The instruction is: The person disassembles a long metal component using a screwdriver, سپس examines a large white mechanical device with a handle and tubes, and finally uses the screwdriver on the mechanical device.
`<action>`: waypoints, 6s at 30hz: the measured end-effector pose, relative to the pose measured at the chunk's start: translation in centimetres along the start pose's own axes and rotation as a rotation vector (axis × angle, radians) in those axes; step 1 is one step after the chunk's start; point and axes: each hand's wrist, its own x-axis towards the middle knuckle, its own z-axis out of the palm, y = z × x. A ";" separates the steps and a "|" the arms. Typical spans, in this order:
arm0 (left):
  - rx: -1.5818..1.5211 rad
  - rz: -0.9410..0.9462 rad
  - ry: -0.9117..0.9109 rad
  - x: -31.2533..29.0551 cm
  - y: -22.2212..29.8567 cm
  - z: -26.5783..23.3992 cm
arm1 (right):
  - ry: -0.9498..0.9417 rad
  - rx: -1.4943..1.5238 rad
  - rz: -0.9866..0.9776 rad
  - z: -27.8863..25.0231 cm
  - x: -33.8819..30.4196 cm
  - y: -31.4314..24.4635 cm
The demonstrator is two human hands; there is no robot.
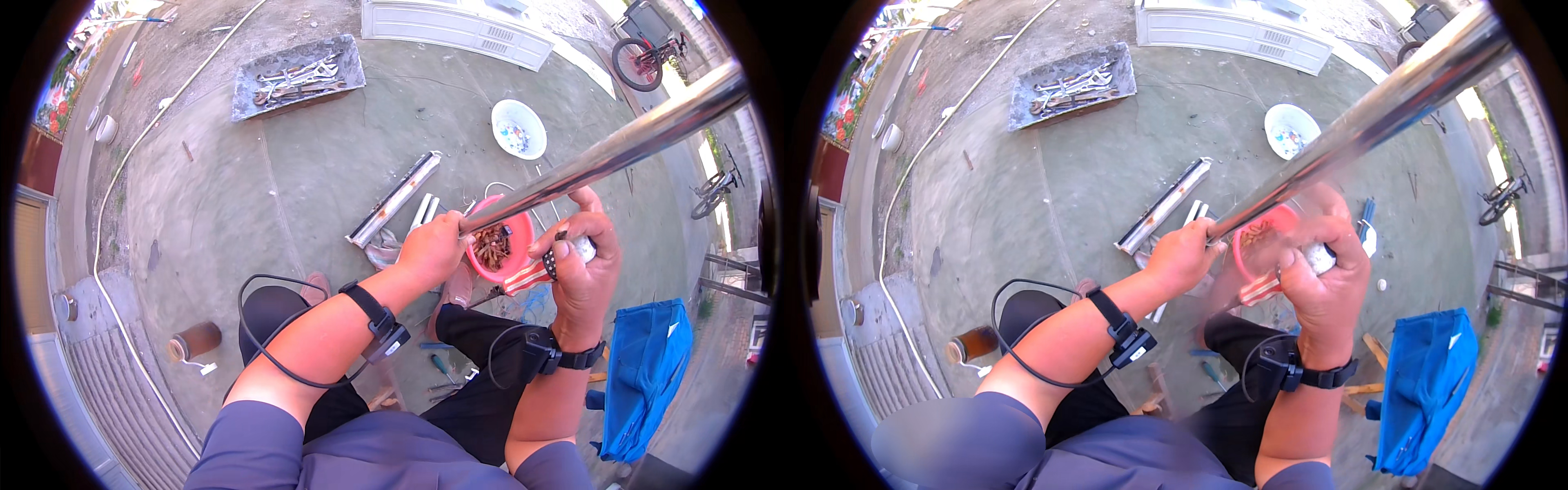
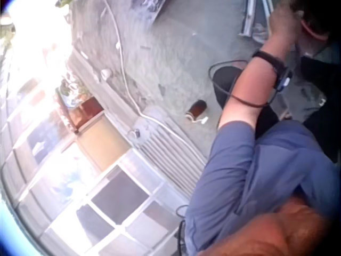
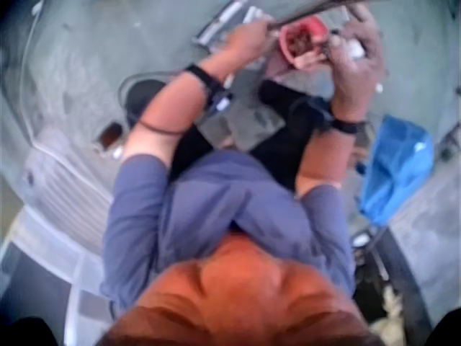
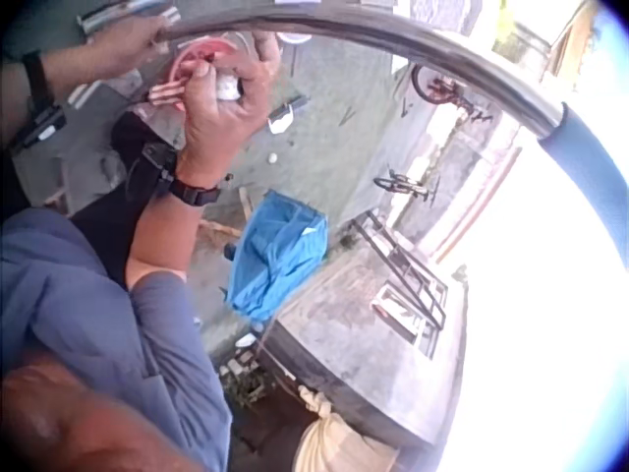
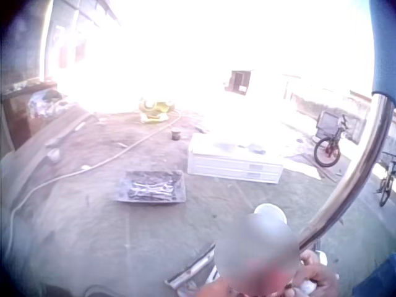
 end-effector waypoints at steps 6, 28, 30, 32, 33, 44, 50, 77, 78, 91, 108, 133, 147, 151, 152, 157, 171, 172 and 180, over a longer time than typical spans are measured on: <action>0.034 -0.032 -0.094 -0.2 0.5 0.3 | -0.135 0.031 0.144 1.5 -0.6 -1.1; -1.156 0.125 -0.238 -2.3 6.3 -7.6 | -0.017 -0.088 -0.027 3.6 -0.8 -0.5; -1.186 0.078 -0.209 -2.5 6.6 -7.6 | -0.026 -0.142 -0.062 3.8 -0.7 -0.5; -1.248 0.073 -0.158 -2.3 6.6 -7.5 | -0.036 -0.150 -0.052 3.9 -0.7 -0.8; -1.285 0.080 -0.125 -2.1 6.5 -7.5 | -0.042 -0.131 -0.025 3.9 -0.6 -1.1; -1.244 -0.567 0.012 -4.4 -1.2 -3.2 | 0.319 0.087 0.245 1.9 0.1 1.0; -1.408 -0.650 -0.190 -5.5 -0.7 -1.3 | 0.534 0.224 0.388 0.6 1.1 1.8; -1.601 -0.571 -0.175 -4.0 0.3 -0.6 | 0.564 0.251 0.413 1.3 1.5 1.7; -1.606 -0.574 -0.182 -4.0 0.2 -0.6 | 0.561 0.247 0.420 1.3 1.4 1.8; -1.560 -0.544 -0.090 -4.0 0.9 -0.9 | 0.658 0.243 0.417 1.8 1.5 1.8; -1.622 -0.496 -0.143 -3.9 1.3 -1.3 | 0.634 0.248 0.428 1.3 1.2 2.4; -0.179 0.600 0.121 -0.6 8.4 -6.7 | 0.442 0.051 0.272 4.5 0.5 0.8; -0.058 0.553 0.218 -1.3 6.7 -7.1 | 0.334 -0.095 0.099 7.0 0.6 -0.4; -0.105 0.545 0.240 -1.2 6.0 -7.2 | 0.276 -0.005 0.085 7.0 0.7 -0.4; -0.114 0.541 0.235 -1.2 5.8 -7.3 | 0.262 0.051 0.091 6.9 0.6 -0.3; -0.060 0.399 0.204 -2.3 4.5 -10.4 | 0.176 0.162 0.144 6.4 0.7 -0.4; -0.680 0.076 0.355 -5.1 1.0 -18.0 | 0.085 0.234 0.291 5.7 2.5 0.1; -0.718 0.078 0.341 -5.3 0.8 -18.3 | 0.045 0.210 0.303 5.9 2.7 -0.3; -0.763 0.105 0.424 -5.8 -0.9 -19.6 | -0.047 0.186 0.236 7.8 4.1 -1.5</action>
